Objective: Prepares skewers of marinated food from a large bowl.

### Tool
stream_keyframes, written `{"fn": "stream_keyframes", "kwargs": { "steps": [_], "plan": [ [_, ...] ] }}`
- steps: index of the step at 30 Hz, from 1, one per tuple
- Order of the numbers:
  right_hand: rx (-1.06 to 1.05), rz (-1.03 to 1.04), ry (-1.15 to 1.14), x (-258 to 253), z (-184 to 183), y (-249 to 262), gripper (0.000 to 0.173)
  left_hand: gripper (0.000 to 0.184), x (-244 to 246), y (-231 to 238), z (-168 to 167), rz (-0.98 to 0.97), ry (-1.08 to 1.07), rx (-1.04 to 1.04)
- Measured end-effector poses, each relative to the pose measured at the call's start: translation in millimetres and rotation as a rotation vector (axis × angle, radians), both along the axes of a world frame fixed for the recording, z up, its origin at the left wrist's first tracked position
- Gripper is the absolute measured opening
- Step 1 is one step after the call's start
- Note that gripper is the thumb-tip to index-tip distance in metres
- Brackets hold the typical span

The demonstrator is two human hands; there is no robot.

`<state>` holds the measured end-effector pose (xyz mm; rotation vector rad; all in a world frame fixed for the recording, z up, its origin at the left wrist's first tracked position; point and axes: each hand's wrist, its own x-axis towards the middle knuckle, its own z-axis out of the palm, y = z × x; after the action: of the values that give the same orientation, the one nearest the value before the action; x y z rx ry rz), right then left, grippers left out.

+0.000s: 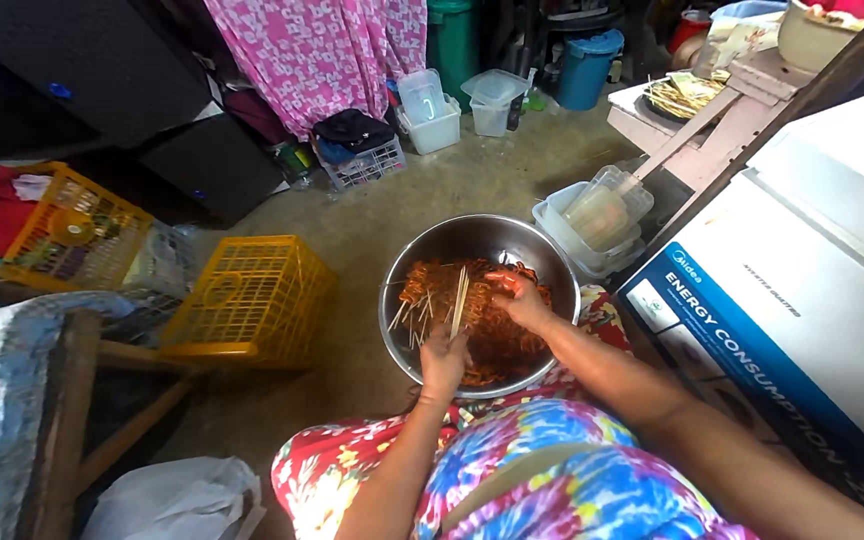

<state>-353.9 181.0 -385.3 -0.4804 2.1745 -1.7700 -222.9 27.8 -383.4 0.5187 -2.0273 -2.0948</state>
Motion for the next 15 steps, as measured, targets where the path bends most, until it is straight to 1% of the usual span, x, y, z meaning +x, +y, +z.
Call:
{"fn": "stream_keyframes", "kwargs": {
  "steps": [3,6,12,15],
  "plan": [
    [-0.007,-0.016,0.057,1,1,0,0.028,0.010,0,0,2,-0.014,-0.002,0.008],
    [-0.022,-0.023,0.030,2,4,1,0.021,0.010,1,0,1,-0.023,0.003,0.013],
    [-0.301,-0.103,-0.310,1,10,-1,0.010,0.010,2,-1,1,-0.072,0.038,0.022],
    [-0.369,-0.124,-0.440,-1,13,-1,0.010,0.009,2,-2,-1,-0.096,0.077,0.011]
  ]
}}
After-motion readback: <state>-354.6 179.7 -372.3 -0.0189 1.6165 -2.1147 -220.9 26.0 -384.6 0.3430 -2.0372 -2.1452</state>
